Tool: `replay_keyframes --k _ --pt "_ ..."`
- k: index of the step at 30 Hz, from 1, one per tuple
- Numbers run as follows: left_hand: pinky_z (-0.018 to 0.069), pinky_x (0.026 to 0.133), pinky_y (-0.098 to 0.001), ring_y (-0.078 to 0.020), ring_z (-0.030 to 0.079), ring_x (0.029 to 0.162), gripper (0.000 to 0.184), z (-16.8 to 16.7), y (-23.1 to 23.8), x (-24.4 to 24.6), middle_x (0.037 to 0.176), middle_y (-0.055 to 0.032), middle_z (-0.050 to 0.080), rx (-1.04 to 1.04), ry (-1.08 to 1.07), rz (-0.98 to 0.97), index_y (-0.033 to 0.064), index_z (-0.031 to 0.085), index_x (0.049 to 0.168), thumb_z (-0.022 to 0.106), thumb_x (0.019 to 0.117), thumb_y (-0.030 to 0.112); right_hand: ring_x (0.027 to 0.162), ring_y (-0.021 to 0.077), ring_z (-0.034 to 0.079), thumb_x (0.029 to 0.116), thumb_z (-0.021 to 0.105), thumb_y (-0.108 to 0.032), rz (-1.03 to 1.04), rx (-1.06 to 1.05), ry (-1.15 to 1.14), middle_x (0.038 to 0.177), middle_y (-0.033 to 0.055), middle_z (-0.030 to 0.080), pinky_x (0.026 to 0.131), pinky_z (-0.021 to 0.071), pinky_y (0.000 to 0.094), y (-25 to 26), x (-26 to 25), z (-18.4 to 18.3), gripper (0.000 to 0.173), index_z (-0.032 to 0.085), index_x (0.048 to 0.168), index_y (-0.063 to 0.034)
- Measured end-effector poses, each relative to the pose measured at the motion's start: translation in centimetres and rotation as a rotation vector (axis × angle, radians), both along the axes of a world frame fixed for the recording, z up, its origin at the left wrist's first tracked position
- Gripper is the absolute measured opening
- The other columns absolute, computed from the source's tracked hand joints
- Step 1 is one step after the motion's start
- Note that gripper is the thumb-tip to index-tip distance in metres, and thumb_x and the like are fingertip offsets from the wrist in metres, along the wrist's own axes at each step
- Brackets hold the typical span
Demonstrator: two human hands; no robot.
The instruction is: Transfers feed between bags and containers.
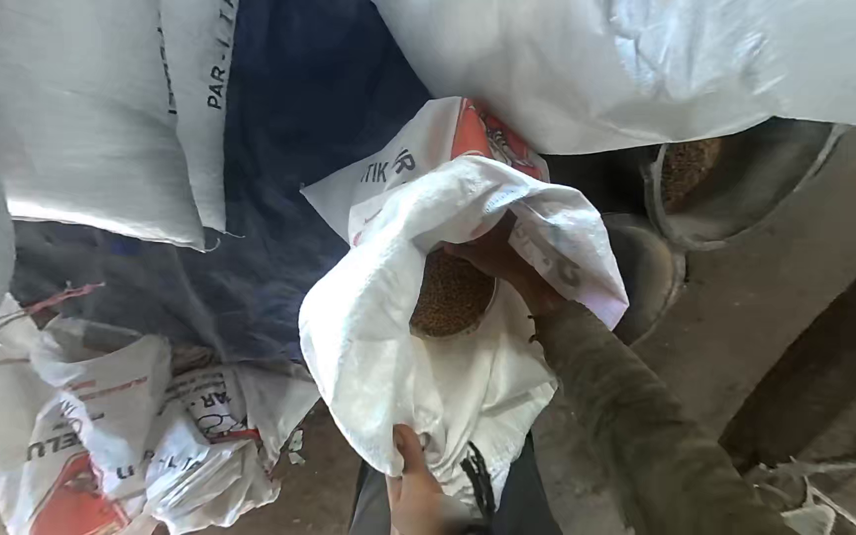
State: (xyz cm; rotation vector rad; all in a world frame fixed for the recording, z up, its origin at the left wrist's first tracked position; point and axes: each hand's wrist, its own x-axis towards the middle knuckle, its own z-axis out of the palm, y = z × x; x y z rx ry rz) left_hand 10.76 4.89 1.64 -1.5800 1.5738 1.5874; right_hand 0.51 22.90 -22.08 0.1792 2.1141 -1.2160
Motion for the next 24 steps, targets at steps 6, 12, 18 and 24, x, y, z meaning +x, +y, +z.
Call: replay_keyframes --k 6,12,18,24 --pt "0.0526 0.086 -0.0095 0.0155 0.061 0.093 0.04 -1.7 2.1 2.5 0.101 0.011 0.063 -0.087 0.17 -0.086 -0.0053 0.042 0.132 0.029 0.1112 0.026 0.112 0.0271 0.065 0.1044 0.058 -0.04 -0.224 0.041 -0.191 0.122 0.0161 0.069 0.097 0.0512 0.0519 3.2 0.5 7.2 0.043 0.067 0.127 -0.0057" --pt "0.0524 0.094 -0.023 0.0036 0.061 0.106 0.054 -2.0 3.5 2.0 0.121 -0.0042 0.061 -0.246 0.154 -0.16 -0.0009 0.044 0.143 0.023 0.1121 0.039 0.075 0.0077 0.065 0.1044 0.055 -0.035 -0.714 -0.073 -0.161 0.078 0.0019 0.067 0.074 0.0574 0.0316 11.0 7.0 17.3 0.038 0.068 0.088 -0.0041" --pt "0.0476 0.105 -0.0303 -0.0042 0.056 0.123 0.058 -2.3 3.3 1.9 0.14 -0.0074 0.055 -0.259 0.224 -0.201 0.0048 0.04 0.149 0.016 0.1119 0.042 0.079 -0.0088 0.062 0.107 0.045 -0.033 -0.813 0.561 0.278 0.084 -0.0055 0.065 0.076 0.0553 0.0161 21.2 17.9 28.9 0.042 0.068 0.105 0.0019" --pt "0.045 0.109 -0.0301 -0.0058 0.053 0.13 0.057 -2.0 4.3 2.0 0.148 -0.008 0.05 -0.288 0.313 -0.21 0.0065 0.034 0.154 0.011 0.1122 0.038 0.114 0.0508 0.06 0.1032 0.052 -0.019 -0.536 1.083 0.269 0.126 0.0371 0.057 0.098 0.0505 0.0577 23.8 24.1 28.7 0.05 0.048 0.145 0.0087"
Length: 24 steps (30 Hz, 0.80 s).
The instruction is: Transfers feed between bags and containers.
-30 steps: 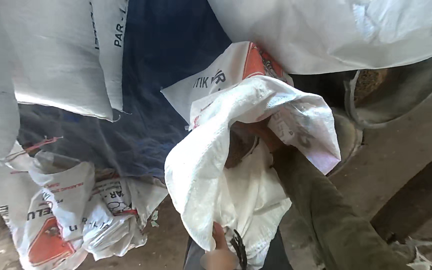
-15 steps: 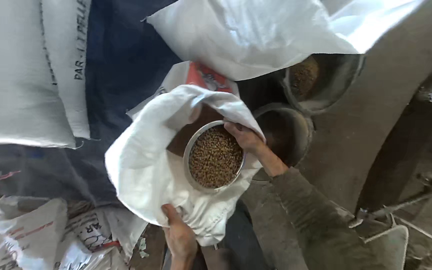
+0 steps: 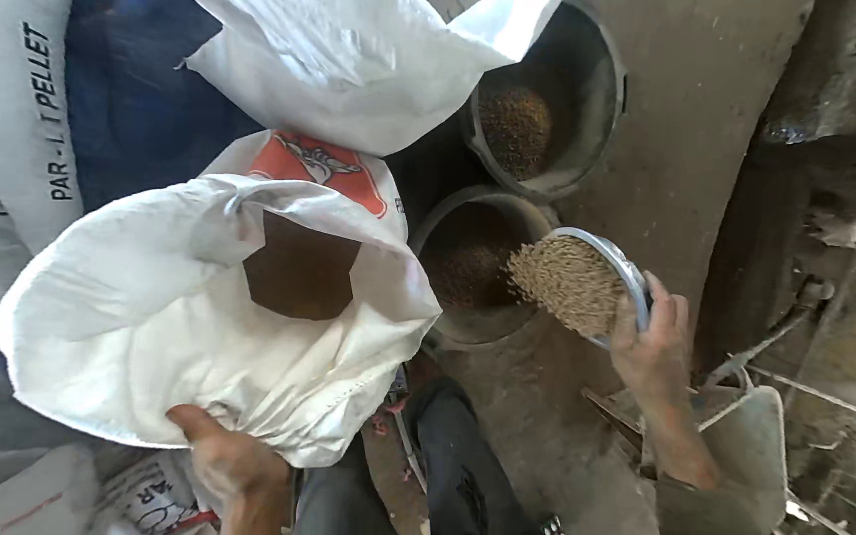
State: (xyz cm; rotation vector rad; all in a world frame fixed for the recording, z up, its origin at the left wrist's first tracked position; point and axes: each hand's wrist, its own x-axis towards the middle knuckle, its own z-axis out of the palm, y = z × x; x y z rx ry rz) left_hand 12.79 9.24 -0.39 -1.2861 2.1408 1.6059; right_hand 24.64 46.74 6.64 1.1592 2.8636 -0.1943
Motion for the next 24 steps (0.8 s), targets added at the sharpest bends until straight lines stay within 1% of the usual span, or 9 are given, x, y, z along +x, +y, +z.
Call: replay_keyframes --k 3,7,11,13,15,18,20,22,24 --pt "0.0466 0.106 -0.0305 -0.0057 0.054 0.126 0.057 0.3 0.4 -0.2 0.144 -0.008 0.051 -0.009 -0.011 0.023 0.0066 0.037 0.152 0.012 0.1124 0.04 0.125 0.0579 0.049 0.0968 0.055 -0.007 -0.121 0.074 -0.031 0.135 0.0401 0.049 0.106 0.0433 0.0624 0.5 1.0 -3.5 0.058 0.04 0.151 0.0073" --pt "0.0504 0.101 -0.0297 -0.0041 0.058 0.12 0.057 0.3 0.3 -0.1 0.137 -0.0058 0.056 0.009 -0.032 0.047 0.0075 0.041 0.148 0.013 0.1122 0.042 0.115 0.0613 0.052 0.0845 0.058 0.004 0.047 0.282 0.078 0.123 0.0424 0.054 0.101 0.0403 0.0661 0.7 3.3 -7.5 0.056 0.054 0.14 0.0084" --pt "0.0519 0.099 -0.0344 -0.0075 0.061 0.117 0.06 0.4 0.1 -0.3 0.133 -0.0099 0.06 0.002 -0.094 0.095 0.004 0.047 0.144 0.018 0.1119 0.045 0.109 0.0485 0.057 0.0843 0.058 0.002 0.248 0.357 0.27 0.117 0.0396 0.056 0.1 0.0471 0.0477 -2.1 1.9 -5.4 0.046 0.059 0.128 0.0138" --pt "0.0547 0.096 -0.0322 -0.0055 0.063 0.111 0.058 0.2 0.0 -0.6 0.127 -0.0081 0.061 0.034 -0.105 0.128 0.0044 0.047 0.143 0.019 0.112 0.045 0.114 0.0354 0.057 0.0923 0.052 -0.008 0.388 0.182 0.291 0.121 0.0329 0.056 0.103 0.0457 0.0343 -6.3 -1.3 -2.9 0.044 0.053 0.132 0.0105" --pt "0.0565 0.091 -0.0303 -0.0037 0.065 0.104 0.057 0.0 -0.1 -0.7 0.12 -0.0065 0.064 0.068 -0.119 0.144 0.0038 0.048 0.141 0.019 0.112 0.044 0.115 0.0271 0.062 0.0957 0.054 -0.014 0.538 -0.135 0.281 0.123 0.0256 0.062 0.101 0.0496 0.0309 -12.1 -5.6 -2.2 0.042 0.056 0.133 0.005" --pt "0.0581 0.086 -0.0265 -0.0008 0.066 0.098 0.054 -0.3 -0.7 -0.6 0.112 -0.0036 0.065 0.122 -0.125 0.159 0.0027 0.046 0.14 0.019 0.1123 0.041 0.107 0.037 0.07 0.0826 0.065 0.006 0.699 -0.506 0.185 0.116 0.0256 0.07 0.094 0.0573 0.0468 -20.6 -13.1 -8.9 0.045 0.065 0.128 0.006" --pt "0.0568 0.088 -0.0239 0.001 0.065 0.099 0.052 -0.2 -1.2 -0.5 0.113 -0.0027 0.064 0.155 -0.131 0.182 0.0013 0.043 0.141 0.02 0.1124 0.038 0.116 0.0432 0.065 0.0899 0.063 0.003 0.759 -0.577 -0.06 0.123 0.0273 0.066 0.098 0.0527 0.0555 -24.2 -18.0 -15.8 0.045 0.062 0.135 0.0035" --pt "0.0548 0.09 -0.0192 0.0052 0.063 0.101 0.051 0.0 -2.0 -0.3 0.115 -0.0003 0.063 0.172 -0.127 0.178 -0.0012 0.041 0.142 0.021 0.112 0.035 0.139 0.0425 0.048 0.0963 0.063 -0.005 0.726 -0.638 -0.252 0.149 0.0254 0.051 0.115 0.0368 0.0593 -25.7 -22.1 -21.2 0.053 0.05 0.148 -0.0001" --pt "0.0521 0.092 -0.0132 0.0118 0.06 0.103 0.05 0.3 -2.9 -0.1 0.116 0.0036 0.061 0.165 -0.139 0.17 -0.0043 0.037 0.141 0.023 0.1114 0.034 0.132 0.0404 0.055 0.0986 0.065 -0.013 0.642 -0.652 -0.183 0.14 0.0244 0.058 0.11 0.0422 0.0576 -26.1 -24.5 -24.7 0.043 0.057 0.139 0.0013"
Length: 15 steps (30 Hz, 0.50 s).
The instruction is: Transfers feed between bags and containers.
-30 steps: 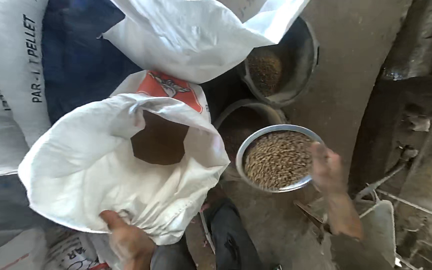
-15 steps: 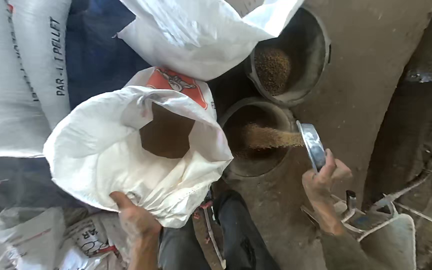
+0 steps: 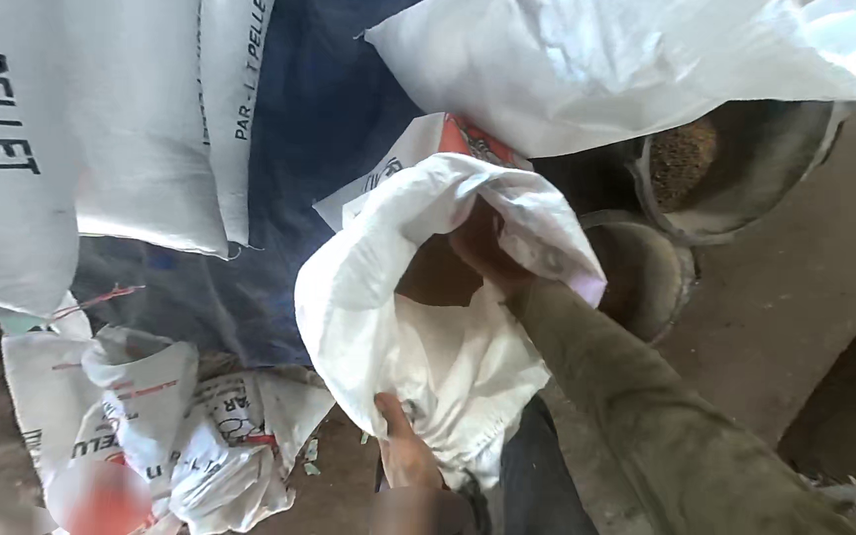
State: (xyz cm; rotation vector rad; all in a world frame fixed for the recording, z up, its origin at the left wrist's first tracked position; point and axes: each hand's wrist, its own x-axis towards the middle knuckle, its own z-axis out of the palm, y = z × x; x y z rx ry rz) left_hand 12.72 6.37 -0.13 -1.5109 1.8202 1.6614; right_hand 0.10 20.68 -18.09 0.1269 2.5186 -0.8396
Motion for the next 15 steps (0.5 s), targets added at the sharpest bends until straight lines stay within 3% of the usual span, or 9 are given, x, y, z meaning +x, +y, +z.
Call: replay_keyframes --k 2,4,5,7,9,11,12,13,15 --pt "0.0484 0.096 -0.0125 0.014 0.056 0.108 0.051 0.2 -0.9 0.1 0.12 0.0031 0.059 0.017 -0.028 0.028 -0.0078 0.036 0.141 0.028 0.1118 0.032 0.126 0.0396 0.06 0.0967 0.067 -0.021 -0.017 0.037 0.098 0.129 0.0263 0.065 0.108 0.0446 0.0558 -0.2 -1.4 -4.3 0.042 0.063 0.129 0.0051" --pt "0.046 0.099 -0.0125 0.0153 0.053 0.113 0.047 0.2 -2.0 0.5 0.121 0.0073 0.061 0.059 -0.006 0.053 -0.0081 0.04 0.137 0.035 0.1111 0.031 0.124 0.0411 0.061 0.097 0.068 -0.025 0.004 0.109 0.054 0.126 0.0279 0.066 0.106 0.0461 0.0568 -0.6 -1.1 -5.4 0.044 0.064 0.128 0.0061" --pt "0.0478 0.097 -0.0117 0.0164 0.056 0.111 0.04 0.3 -2.3 0.5 0.115 0.0136 0.066 0.076 0.004 0.076 -0.0036 0.045 0.131 0.04 0.1101 0.03 0.129 0.0424 0.057 0.0992 0.066 -0.024 0.014 0.136 -0.055 0.131 0.029 0.063 0.109 0.0437 0.0575 -1.2 -0.9 -4.5 0.046 0.061 0.132 0.0062" --pt "0.047 0.096 -0.0105 0.0177 0.057 0.106 0.03 0.4 -2.7 -0.3 0.107 0.0161 0.066 0.099 0.025 0.082 -0.0075 0.047 0.124 0.038 0.1096 0.017 0.13 0.0454 0.055 0.0998 0.064 -0.024 0.021 0.161 -0.273 0.133 0.0307 0.06 0.109 0.0411 0.0617 -1.7 -0.5 -5.4 0.046 0.06 0.134 0.0054" --pt "0.0467 0.096 -0.0102 0.0178 0.056 0.105 0.028 0.6 -3.2 -0.5 0.105 0.016 0.065 0.127 0.004 0.079 -0.0081 0.046 0.122 0.035 0.1099 0.014 0.125 0.0469 0.058 0.1027 0.06 -0.032 0.098 0.089 -0.546 0.129 0.0295 0.063 0.104 0.0436 0.067 -0.3 1.3 -10.7 0.043 0.064 0.131 0.001" --pt "0.047 0.093 -0.0086 0.0189 0.056 0.102 0.029 0.6 -3.4 -0.6 0.101 0.0145 0.064 0.139 -0.057 0.101 -0.0077 0.047 0.121 0.033 0.1104 0.015 0.117 0.0444 0.063 0.1023 0.06 -0.041 0.193 -0.016 -0.638 0.124 0.0263 0.066 0.1 0.0468 0.0669 1.4 3.8 -15.4 0.046 0.065 0.129 -0.0033" --pt "0.0469 0.091 -0.0084 0.018 0.056 0.098 0.028 0.8 -3.4 -0.7 0.099 0.0111 0.062 0.139 -0.099 0.124 -0.0089 0.047 0.119 0.031 0.1098 0.012 0.11 0.0415 0.066 0.1015 0.061 -0.042 0.191 -0.051 -0.66 0.119 0.0244 0.068 0.095 0.0506 0.0637 2.0 4.2 -15.8 0.047 0.065 0.128 -0.0035" --pt "0.0467 0.087 -0.0084 0.0169 0.055 0.093 0.028 1.0 -3.5 -0.7 0.095 0.0075 0.059 0.124 -0.126 0.131 -0.0117 0.048 0.116 0.03 0.1087 0.008 0.105 0.0402 0.067 0.101 0.063 -0.04 0.142 -0.075 -0.689 0.115 0.0244 0.069 0.091 0.0528 0.0605 2.2 3.9 -13.9 0.046 0.065 0.127 -0.0017" --pt "0.0471 0.085 -0.0073 0.018 0.055 0.091 0.026 1.1 -3.6 -0.6 0.091 0.0085 0.06 0.121 -0.128 0.097 -0.0095 0.049 0.112 0.029 0.1075 0.006 0.12 0.0412 0.061 0.0992 0.068 -0.036 -0.027 -0.09 -0.75 0.129 0.0258 0.064 0.102 0.0471 0.0592 1.9 1.7 -7.4 0.052 0.059 0.135 0.0008"
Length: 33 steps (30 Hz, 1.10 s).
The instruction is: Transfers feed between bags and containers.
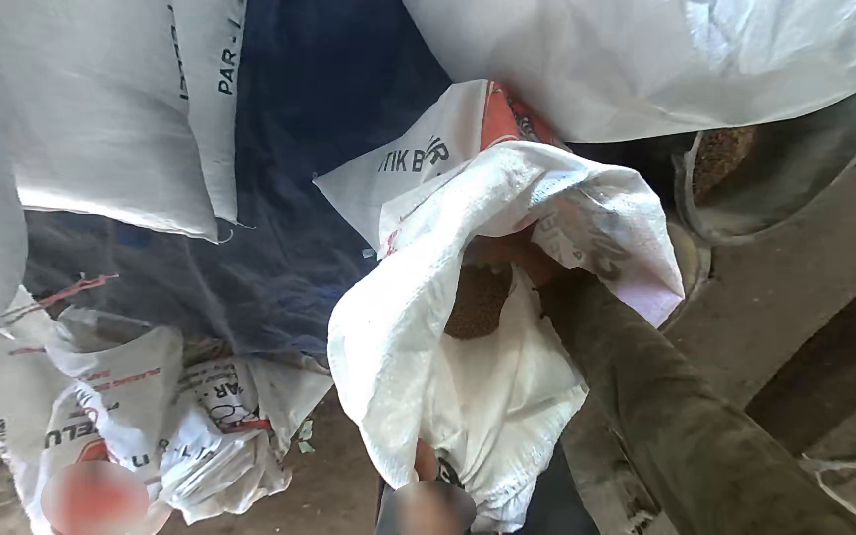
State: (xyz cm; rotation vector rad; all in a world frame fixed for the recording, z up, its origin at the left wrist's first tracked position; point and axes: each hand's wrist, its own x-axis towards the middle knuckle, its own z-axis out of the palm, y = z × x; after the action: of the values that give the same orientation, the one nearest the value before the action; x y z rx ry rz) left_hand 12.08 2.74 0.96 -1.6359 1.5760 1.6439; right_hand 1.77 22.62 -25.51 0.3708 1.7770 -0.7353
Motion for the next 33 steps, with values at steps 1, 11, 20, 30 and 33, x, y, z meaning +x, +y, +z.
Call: replay_keyframes --k 1,11,20,30,33 --pt "0.0461 0.088 -0.0077 0.0175 0.054 0.094 0.029 0.0 0.0 0.0 0.096 0.0063 0.059 0.003 0.009 -0.025 -0.0127 0.047 0.118 0.028 0.1081 0.007 0.126 0.0385 0.059 0.0964 0.071 -0.04 -0.043 0.013 0.056 0.134 0.0236 0.062 0.107 0.0446 0.0578 -0.2 -0.4 1.4 0.058 0.058 0.138 -0.0013" --pt "0.049 0.092 -0.0086 0.0176 0.057 0.102 0.045 -0.6 3.1 -0.2 0.112 0.0076 0.061 -0.072 0.061 -0.068 -0.0081 0.037 0.137 0.027 0.1117 0.027 0.116 0.0132 0.064 0.0932 0.076 -0.027 -0.279 -0.338 0.466 0.124 0.0085 0.069 0.103 0.0512 0.0351 -0.1 -2.3 5.5 0.044 0.064 0.13 -0.0071" --pt "0.0534 0.091 -0.0177 0.0086 0.061 0.103 0.045 -1.4 6.4 0.3 0.117 0.0054 0.062 -0.139 0.216 -0.071 0.0045 0.04 0.143 0.022 0.1128 0.033 0.08 0.0039 0.067 0.11 0.038 -0.036 -0.858 -0.106 0.501 0.084 0.0019 0.07 0.078 0.0585 0.0276 12.7 4.2 20.9 0.048 0.069 0.095 -0.0022" --pt "0.0426 0.11 -0.0283 -0.0025 0.047 0.132 0.056 -2.5 5.4 1.9 0.149 -0.0081 0.045 -0.27 0.279 -0.184 0.0042 0.031 0.154 0.02 0.1123 0.04 0.125 0.0244 0.059 0.1087 0.042 -0.044 -0.72 0.699 0.973 0.142 0.0175 0.054 0.105 0.0492 0.048 37.9 6.7 36.3 0.056 0.038 0.153 -0.0103" --pt "0.0459 0.106 -0.0255 0.0006 0.05 0.127 0.052 -1.3 6.9 1.4 0.145 -0.0049 0.049 -0.273 0.306 -0.141 0.0063 0.032 0.153 0.017 0.1131 0.036 0.131 0.0382 0.056 0.1073 0.046 -0.034 -0.476 0.977 1.003 0.149 0.0276 0.047 0.108 0.0467 0.0539 41.1 4.0 35.3 0.063 0.024 0.159 -0.0065"
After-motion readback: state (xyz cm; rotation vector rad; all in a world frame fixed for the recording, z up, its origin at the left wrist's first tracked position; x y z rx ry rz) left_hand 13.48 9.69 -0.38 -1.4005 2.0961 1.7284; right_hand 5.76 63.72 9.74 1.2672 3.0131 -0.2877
